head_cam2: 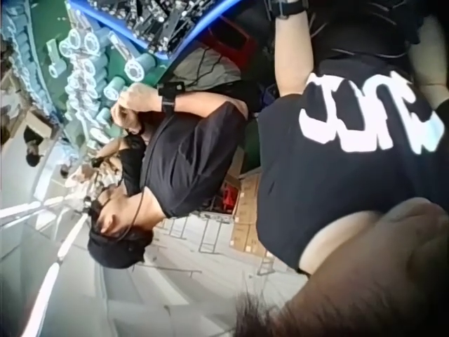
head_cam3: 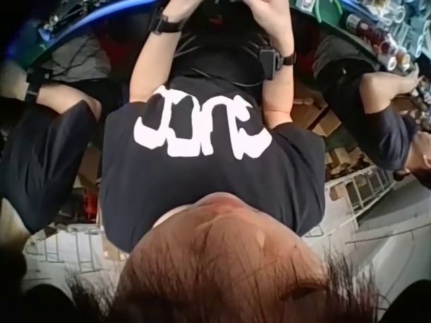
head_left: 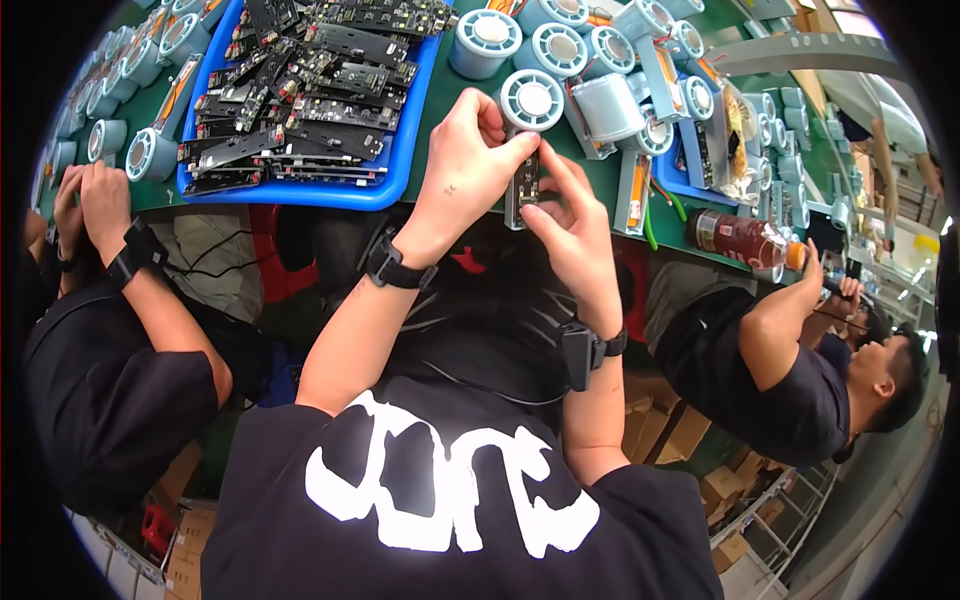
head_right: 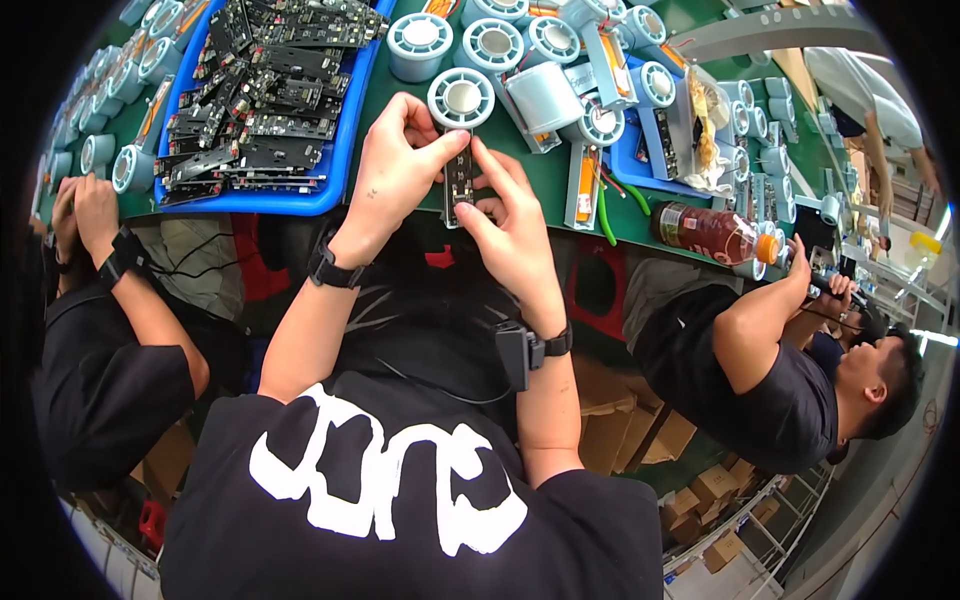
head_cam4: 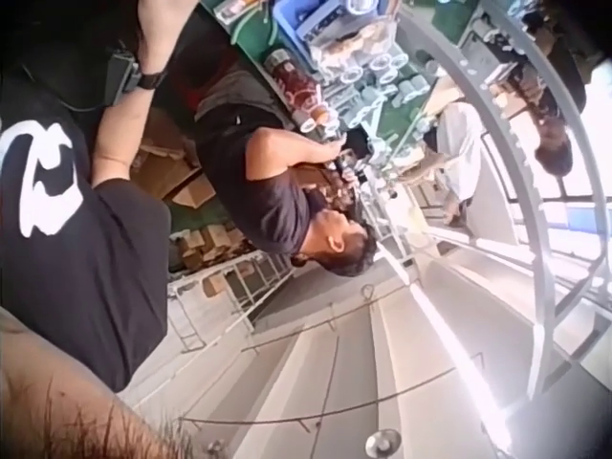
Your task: The person picks up a battery and a circuit board, connects the wires to the board by hand, and presses the components into the housing of a handheld fan. After securing the parts, the person sets the assembled unit aside and reaches for another circuit board.
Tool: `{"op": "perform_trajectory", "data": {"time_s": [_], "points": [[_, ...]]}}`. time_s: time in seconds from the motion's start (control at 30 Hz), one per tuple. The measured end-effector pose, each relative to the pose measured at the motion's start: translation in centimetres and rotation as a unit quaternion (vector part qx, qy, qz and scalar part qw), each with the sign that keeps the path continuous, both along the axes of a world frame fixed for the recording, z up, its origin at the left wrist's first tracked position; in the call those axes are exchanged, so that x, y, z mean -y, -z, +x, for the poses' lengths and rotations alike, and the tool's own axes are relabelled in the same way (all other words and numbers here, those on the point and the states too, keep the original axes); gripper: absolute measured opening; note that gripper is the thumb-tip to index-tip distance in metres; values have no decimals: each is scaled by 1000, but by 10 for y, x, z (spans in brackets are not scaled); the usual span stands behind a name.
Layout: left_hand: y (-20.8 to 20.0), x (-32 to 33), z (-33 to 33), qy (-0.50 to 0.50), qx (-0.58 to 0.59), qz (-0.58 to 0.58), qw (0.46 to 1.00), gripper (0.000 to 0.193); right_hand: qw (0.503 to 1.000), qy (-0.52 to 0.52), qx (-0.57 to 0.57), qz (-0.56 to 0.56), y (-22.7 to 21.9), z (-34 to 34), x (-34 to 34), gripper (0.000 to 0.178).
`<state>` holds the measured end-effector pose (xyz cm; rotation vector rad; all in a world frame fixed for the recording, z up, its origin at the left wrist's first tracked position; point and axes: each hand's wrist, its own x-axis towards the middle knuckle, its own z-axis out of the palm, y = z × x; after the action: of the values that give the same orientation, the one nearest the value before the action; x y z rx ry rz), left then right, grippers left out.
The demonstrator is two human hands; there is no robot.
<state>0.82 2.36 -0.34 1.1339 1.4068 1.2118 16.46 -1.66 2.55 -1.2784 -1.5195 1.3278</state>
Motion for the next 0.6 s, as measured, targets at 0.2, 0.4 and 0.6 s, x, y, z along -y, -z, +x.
{"op": "perform_trajectory", "data": {"time_s": [0.2, 0.4, 0.6], "points": [[-8, -1, -4, 21, 30, -20, 999, 27, 998, -38, -36, -23, 1, 5, -3, 69], [-12, 2, -7, 39, 55, -39, 997, 27, 999, -34, 31, 21, 0, 0, 1, 68], [-10, 3, -7, 33, 78, -23, 996, 29, 998, -32, 41, 37, 1, 1, 3, 67]]}}
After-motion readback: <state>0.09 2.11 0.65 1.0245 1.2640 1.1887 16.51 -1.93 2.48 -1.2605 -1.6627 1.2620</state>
